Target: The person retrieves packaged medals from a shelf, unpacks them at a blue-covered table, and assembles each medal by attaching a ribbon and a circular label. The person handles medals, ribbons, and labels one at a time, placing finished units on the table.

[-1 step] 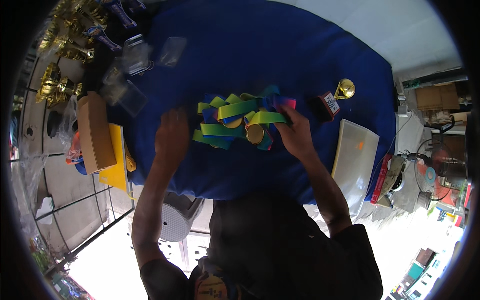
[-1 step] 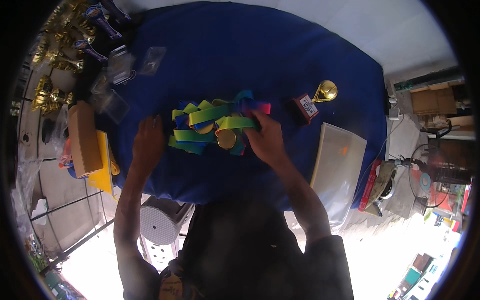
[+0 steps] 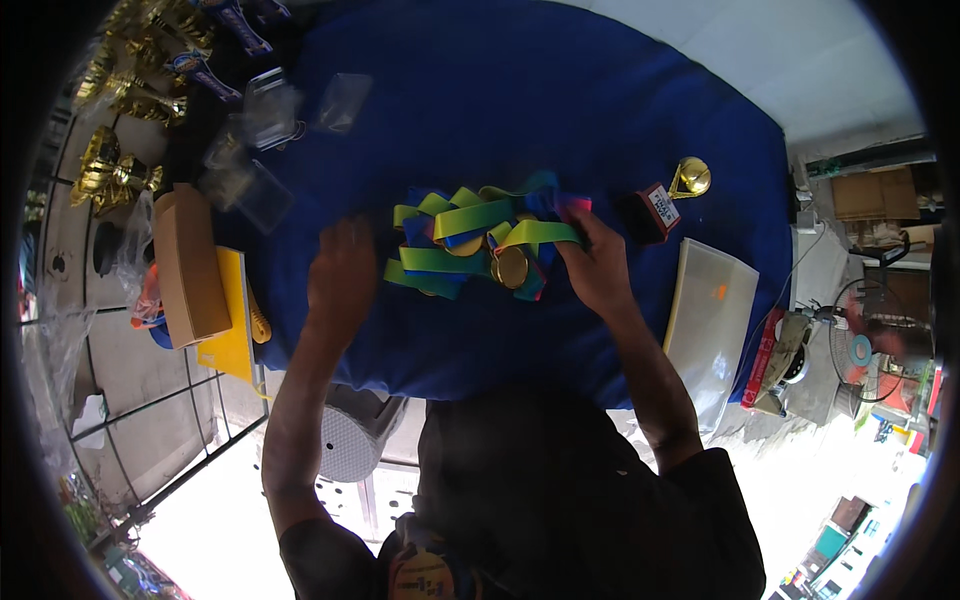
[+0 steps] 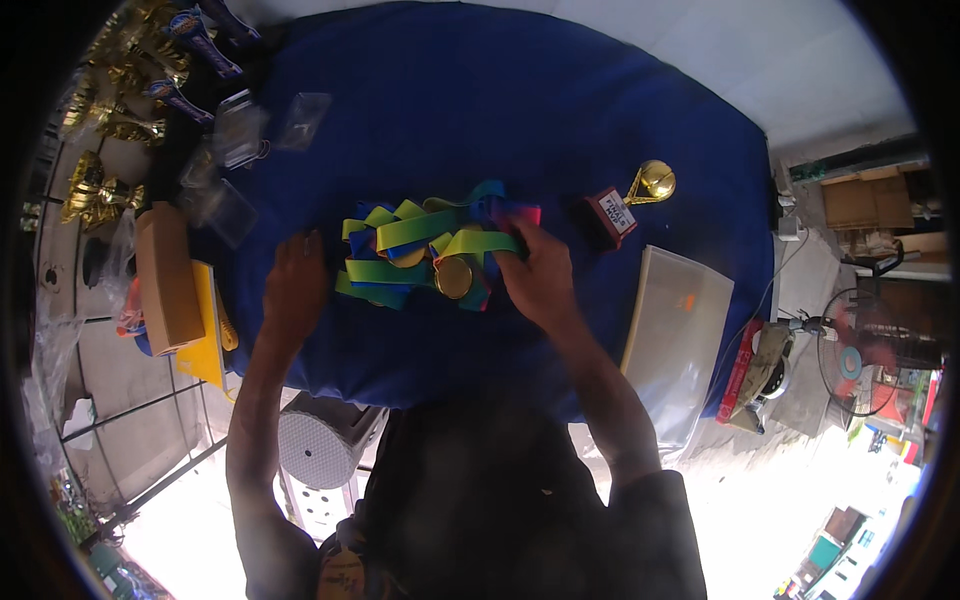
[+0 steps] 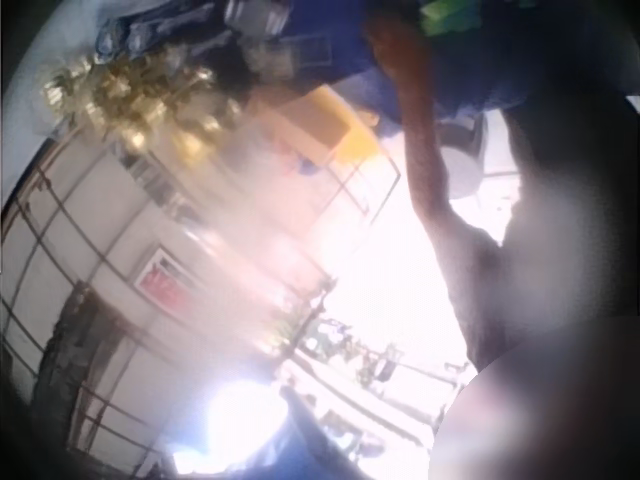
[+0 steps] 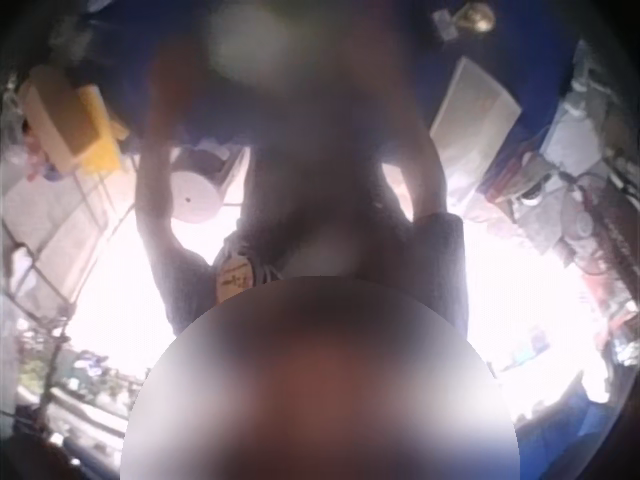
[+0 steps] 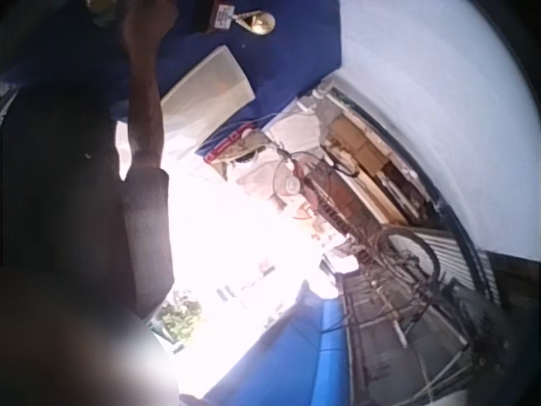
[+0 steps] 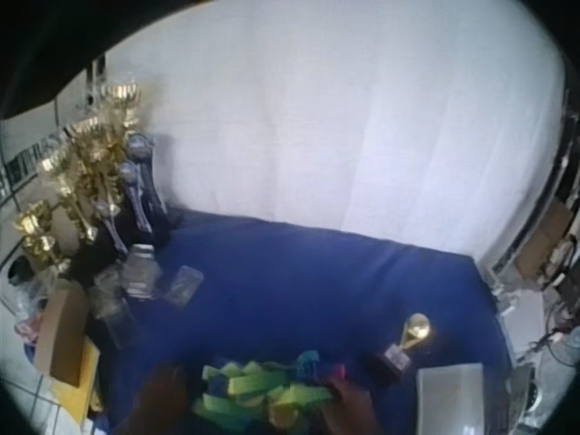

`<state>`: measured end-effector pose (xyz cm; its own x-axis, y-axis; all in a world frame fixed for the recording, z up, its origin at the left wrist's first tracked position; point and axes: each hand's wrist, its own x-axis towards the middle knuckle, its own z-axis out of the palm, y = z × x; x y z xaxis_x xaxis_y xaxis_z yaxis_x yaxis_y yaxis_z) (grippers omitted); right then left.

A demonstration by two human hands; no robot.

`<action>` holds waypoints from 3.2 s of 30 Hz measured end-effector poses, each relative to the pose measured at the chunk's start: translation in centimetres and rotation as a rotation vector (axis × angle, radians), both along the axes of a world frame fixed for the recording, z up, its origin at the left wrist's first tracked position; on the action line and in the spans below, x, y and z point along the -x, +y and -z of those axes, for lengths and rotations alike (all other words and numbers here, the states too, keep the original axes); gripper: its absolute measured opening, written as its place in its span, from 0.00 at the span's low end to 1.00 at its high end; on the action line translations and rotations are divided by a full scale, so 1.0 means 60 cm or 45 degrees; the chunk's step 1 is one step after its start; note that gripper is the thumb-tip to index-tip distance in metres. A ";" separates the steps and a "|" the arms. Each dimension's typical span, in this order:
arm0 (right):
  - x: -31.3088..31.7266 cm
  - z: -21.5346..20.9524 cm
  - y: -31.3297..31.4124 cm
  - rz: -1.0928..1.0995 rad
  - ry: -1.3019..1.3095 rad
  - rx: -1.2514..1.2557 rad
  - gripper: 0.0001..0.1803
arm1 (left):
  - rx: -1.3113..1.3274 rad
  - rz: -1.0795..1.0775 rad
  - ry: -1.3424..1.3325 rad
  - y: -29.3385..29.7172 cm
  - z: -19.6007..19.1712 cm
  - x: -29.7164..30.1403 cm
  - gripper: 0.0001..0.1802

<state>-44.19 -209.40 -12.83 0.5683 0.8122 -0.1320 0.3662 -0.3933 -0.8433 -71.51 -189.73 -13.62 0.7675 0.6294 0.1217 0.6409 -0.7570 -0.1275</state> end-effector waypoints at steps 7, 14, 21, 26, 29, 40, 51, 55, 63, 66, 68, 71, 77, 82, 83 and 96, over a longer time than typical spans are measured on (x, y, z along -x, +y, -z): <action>0.001 -0.029 -0.015 0.157 -0.896 -0.455 0.20 | -0.216 0.050 0.090 0.005 0.007 -0.009 0.17; 0.072 -0.013 -0.006 -0.085 -0.516 -0.207 0.20 | -0.324 0.021 0.043 0.020 0.025 -0.010 0.10; 0.059 0.022 0.019 -0.017 -0.163 -0.295 0.16 | 0.167 -0.085 -0.520 0.073 0.029 0.025 0.15; 0.043 -0.029 -0.050 -0.065 0.342 -0.185 0.11 | 1.933 -0.527 -1.683 0.008 -0.029 0.033 0.19; 0.056 -0.050 -0.102 -0.235 0.247 -0.020 0.07 | 2.226 -0.492 -1.795 -0.081 -0.051 0.012 0.18; 0.140 -0.056 -0.081 -0.096 0.632 -0.383 0.09 | 2.163 -0.383 -1.295 -0.239 -0.062 -0.072 0.18; 0.090 -0.055 -0.100 0.032 0.693 -0.211 0.09 | 2.007 -0.413 -1.522 -0.187 -0.047 -0.013 0.17; 0.062 -0.037 -0.136 -0.052 0.378 -0.165 0.12 | 0.886 -0.500 -1.150 -0.119 -0.030 0.001 0.17; 0.055 -0.001 -0.182 -0.092 0.214 -0.022 0.14 | 0.122 -0.503 -0.461 -0.066 0.017 0.010 0.19; 0.066 0.004 -0.174 -0.074 0.026 -0.015 0.14 | -0.135 -0.492 -0.526 -0.086 0.003 -0.003 0.17; 0.075 0.007 -0.167 -0.107 -0.139 -0.046 0.14 | -0.008 -0.465 -0.744 -0.123 -0.016 -0.006 0.16; 0.093 0.011 -0.161 -0.138 -0.010 -0.003 0.13 | 0.515 0.166 -0.702 -0.201 -0.023 -0.022 0.19; 0.124 0.023 -0.150 -0.050 -0.006 -0.084 0.11 | 0.724 0.220 -0.527 -0.258 0.004 -0.054 0.25; 0.128 0.034 -0.141 -0.033 -0.221 -0.191 0.09 | 0.690 0.220 -0.575 -0.259 0.000 -0.064 0.23; 0.127 0.035 -0.140 -0.042 -0.257 -0.205 0.09 | 0.691 0.212 -0.578 -0.261 0.000 -0.067 0.23; 0.148 0.028 -0.151 -0.072 -0.401 -0.149 0.11 | 0.695 0.186 -0.568 -0.264 0.004 -0.070 0.22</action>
<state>-53.05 -218.44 -14.51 0.5200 0.8428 0.1389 0.6343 -0.2721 -0.7236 -67.33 -205.59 -13.83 0.7990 0.5846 0.1409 0.4310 -0.7201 0.5438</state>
